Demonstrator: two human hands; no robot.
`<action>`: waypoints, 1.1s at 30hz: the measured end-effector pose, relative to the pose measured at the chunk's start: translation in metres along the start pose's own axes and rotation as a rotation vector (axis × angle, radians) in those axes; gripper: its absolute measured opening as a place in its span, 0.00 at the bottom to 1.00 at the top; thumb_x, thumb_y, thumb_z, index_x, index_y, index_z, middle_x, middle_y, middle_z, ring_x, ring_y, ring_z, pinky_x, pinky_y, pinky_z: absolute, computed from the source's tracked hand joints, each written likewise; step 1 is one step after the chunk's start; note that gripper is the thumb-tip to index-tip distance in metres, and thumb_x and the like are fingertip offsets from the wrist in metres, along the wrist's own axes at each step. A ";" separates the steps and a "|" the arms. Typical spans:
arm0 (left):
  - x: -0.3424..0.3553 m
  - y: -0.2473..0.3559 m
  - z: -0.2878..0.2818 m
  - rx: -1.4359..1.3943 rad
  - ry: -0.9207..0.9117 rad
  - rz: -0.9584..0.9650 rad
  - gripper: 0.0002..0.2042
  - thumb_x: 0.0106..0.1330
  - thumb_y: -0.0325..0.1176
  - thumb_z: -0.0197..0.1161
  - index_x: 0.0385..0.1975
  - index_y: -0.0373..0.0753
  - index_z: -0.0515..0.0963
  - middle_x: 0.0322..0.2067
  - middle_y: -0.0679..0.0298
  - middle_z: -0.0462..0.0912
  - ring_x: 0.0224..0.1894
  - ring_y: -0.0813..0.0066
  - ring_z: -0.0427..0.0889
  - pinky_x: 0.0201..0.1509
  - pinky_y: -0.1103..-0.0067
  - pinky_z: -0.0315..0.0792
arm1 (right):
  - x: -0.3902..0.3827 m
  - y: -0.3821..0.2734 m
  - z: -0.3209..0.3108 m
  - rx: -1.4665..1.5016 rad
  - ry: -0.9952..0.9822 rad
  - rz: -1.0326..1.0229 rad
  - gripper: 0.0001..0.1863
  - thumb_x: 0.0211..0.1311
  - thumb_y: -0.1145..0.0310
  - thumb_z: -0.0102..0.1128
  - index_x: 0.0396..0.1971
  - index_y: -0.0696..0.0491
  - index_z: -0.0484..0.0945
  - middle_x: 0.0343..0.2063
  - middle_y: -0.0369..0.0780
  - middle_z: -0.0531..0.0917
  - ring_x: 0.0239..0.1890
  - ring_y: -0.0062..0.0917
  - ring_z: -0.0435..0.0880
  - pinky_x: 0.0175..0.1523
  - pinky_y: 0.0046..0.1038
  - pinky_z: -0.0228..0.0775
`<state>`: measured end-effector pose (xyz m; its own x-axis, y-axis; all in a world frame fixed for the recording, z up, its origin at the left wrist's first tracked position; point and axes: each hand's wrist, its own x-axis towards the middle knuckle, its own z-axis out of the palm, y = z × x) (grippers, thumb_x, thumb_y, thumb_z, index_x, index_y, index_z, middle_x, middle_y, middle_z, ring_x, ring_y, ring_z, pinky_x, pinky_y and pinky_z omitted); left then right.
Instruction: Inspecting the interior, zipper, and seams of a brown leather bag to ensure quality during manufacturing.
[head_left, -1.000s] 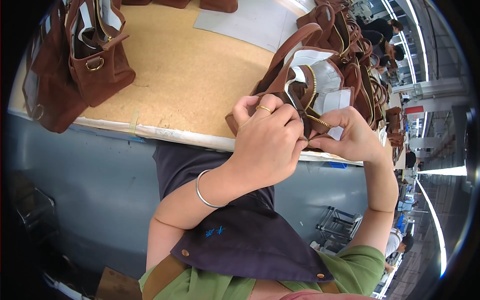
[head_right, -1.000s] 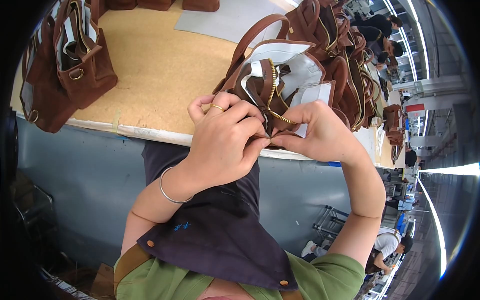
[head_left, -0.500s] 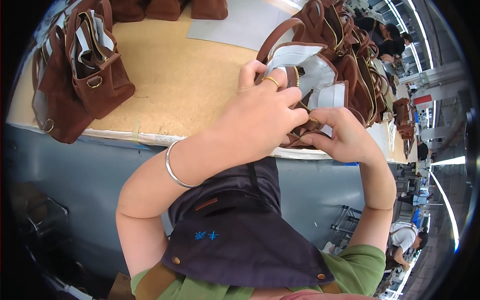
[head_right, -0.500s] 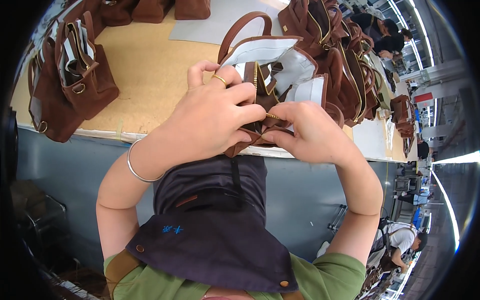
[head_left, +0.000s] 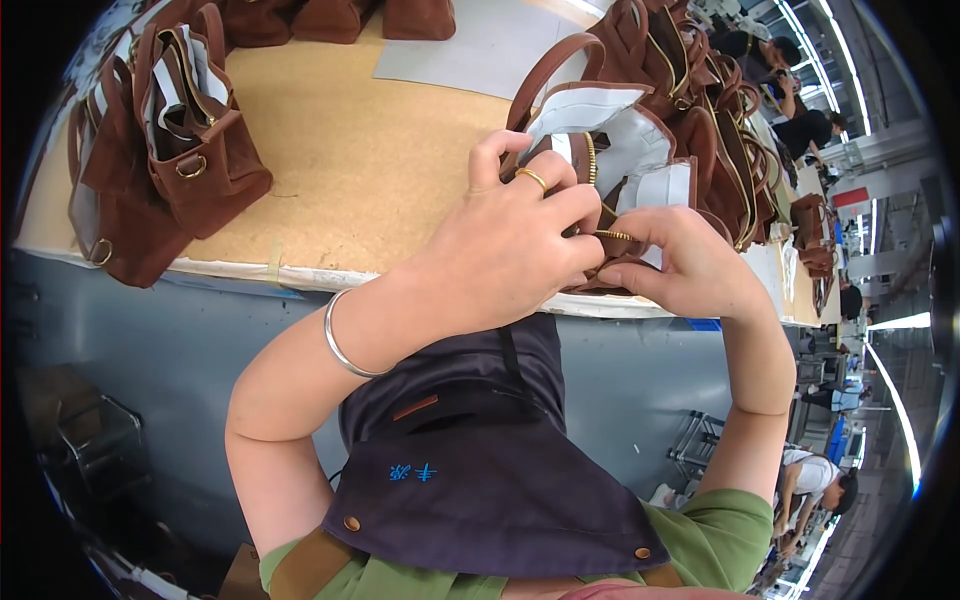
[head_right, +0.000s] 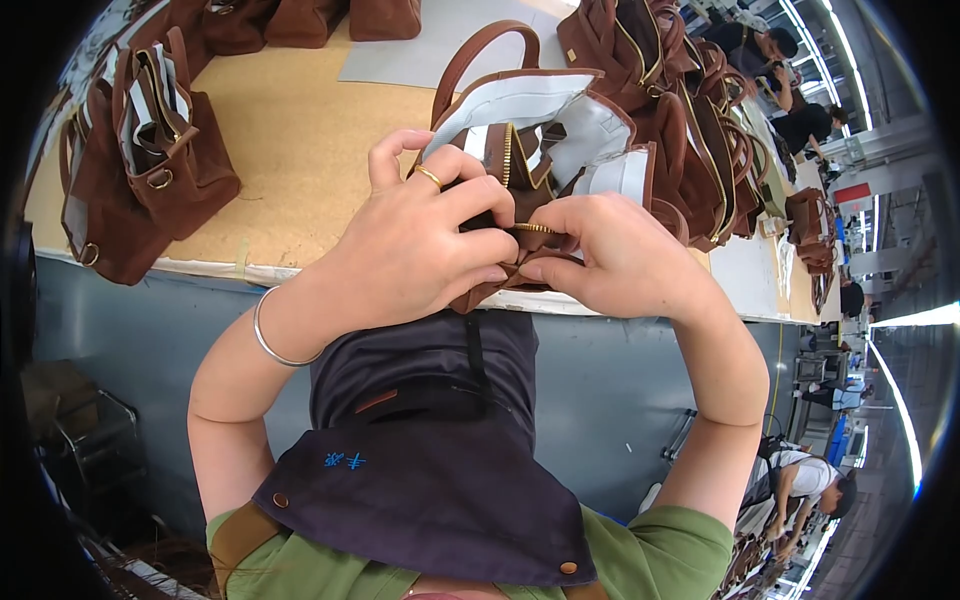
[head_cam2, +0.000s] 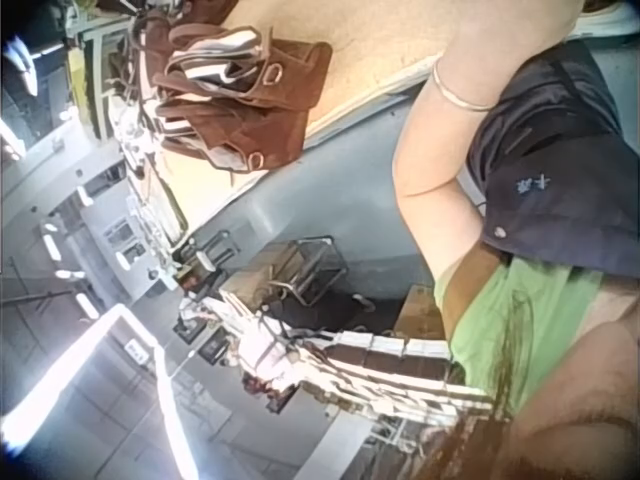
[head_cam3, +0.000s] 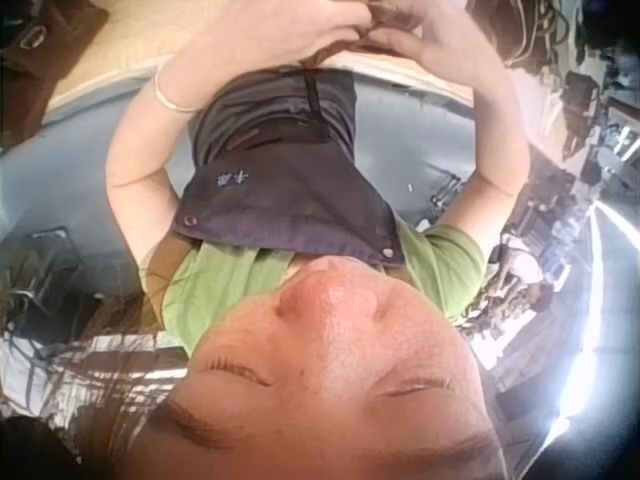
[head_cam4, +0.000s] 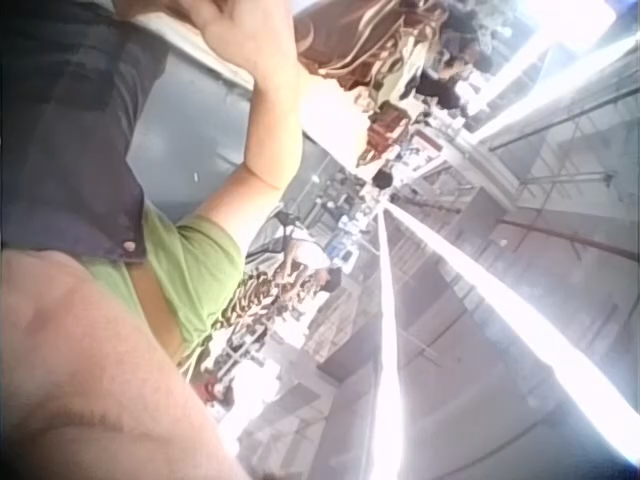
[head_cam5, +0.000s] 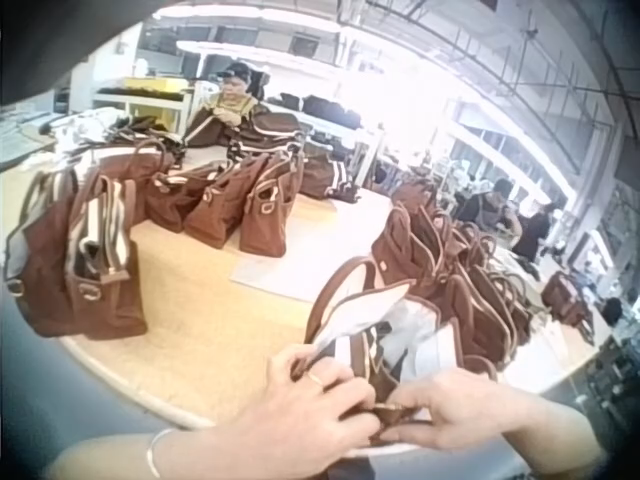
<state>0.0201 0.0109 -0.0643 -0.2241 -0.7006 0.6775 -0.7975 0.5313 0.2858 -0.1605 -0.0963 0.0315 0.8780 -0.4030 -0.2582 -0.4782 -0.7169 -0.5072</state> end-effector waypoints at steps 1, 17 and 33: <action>0.000 0.001 0.001 0.001 0.000 0.000 0.09 0.49 0.39 0.74 0.26 0.50 0.80 0.39 0.76 0.77 0.50 0.70 0.72 0.64 0.54 0.51 | -0.001 -0.001 0.000 -0.010 0.010 -0.010 0.10 0.53 0.70 0.70 0.31 0.60 0.81 0.23 0.49 0.82 0.25 0.43 0.80 0.31 0.36 0.70; -0.007 0.020 0.011 -0.190 0.100 -0.223 0.06 0.49 0.31 0.73 0.23 0.44 0.80 0.43 0.72 0.75 0.54 0.67 0.70 0.64 0.52 0.48 | -0.002 -0.004 0.001 0.011 0.036 -0.050 0.11 0.50 0.70 0.72 0.31 0.60 0.81 0.24 0.48 0.83 0.26 0.42 0.82 0.32 0.33 0.72; 0.021 0.008 -0.016 -0.295 -0.182 -0.266 0.05 0.63 0.29 0.63 0.37 0.44 0.76 0.35 0.69 0.81 0.49 0.65 0.76 0.66 0.54 0.49 | -0.008 -0.008 -0.011 0.057 0.029 0.013 0.16 0.51 0.69 0.75 0.37 0.60 0.80 0.29 0.42 0.84 0.30 0.26 0.88 0.36 0.25 0.78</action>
<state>0.0180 0.0078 -0.0371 -0.1490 -0.8899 0.4312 -0.6526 0.4161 0.6332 -0.1639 -0.0939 0.0469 0.8702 -0.4295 -0.2415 -0.4874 -0.6781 -0.5502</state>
